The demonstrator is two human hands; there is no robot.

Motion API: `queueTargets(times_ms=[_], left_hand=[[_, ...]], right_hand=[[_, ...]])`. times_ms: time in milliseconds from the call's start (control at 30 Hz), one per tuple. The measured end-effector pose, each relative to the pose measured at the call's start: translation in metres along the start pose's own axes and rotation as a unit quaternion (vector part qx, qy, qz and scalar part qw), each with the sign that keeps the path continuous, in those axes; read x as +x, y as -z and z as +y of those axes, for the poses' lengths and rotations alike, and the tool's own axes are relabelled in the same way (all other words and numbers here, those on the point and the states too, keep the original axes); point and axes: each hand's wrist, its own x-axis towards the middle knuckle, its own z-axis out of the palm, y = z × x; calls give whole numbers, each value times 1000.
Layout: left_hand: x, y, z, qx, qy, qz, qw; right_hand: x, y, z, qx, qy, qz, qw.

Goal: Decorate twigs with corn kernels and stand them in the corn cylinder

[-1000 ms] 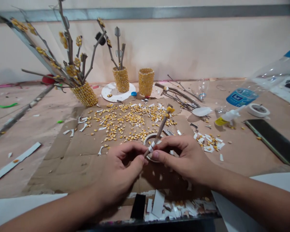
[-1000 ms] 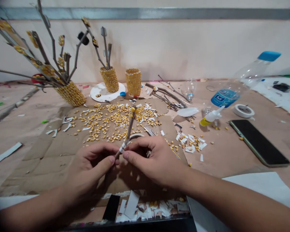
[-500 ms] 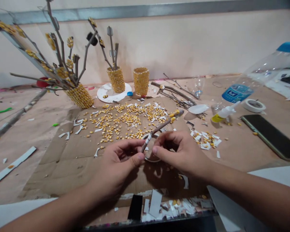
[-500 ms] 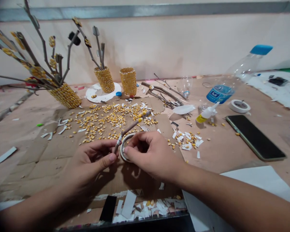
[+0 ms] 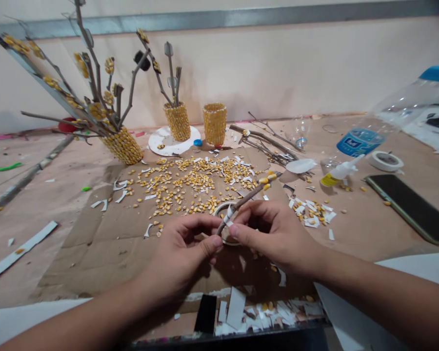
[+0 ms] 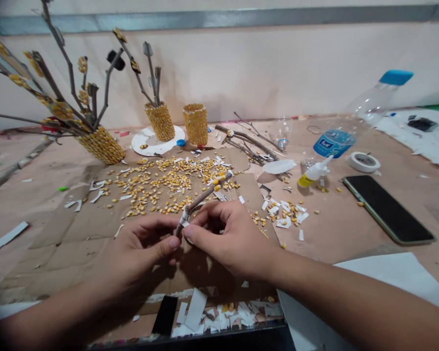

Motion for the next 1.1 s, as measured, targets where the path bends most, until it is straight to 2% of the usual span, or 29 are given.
queueTargets(times_ms=[167,400,700,900,1100], left_hand=[[-3,-1,-1,-5,-6,-8,1000],[1,3,2,-58,47,-50,996],[2,1,2,-13,66,-13,998],[2,-3,5,-8,19,-34,999],[2,0,0,-12,24,-37,999]], right_hand=[[-2,1,1,-13,10,-14,1000],[-1,2,4,-14,44,-11,999],[-5,2,4,-12,63,2,998],[-4,3,5,-5,90,-7,996],[-6,3,2,-25,122,-10,992]])
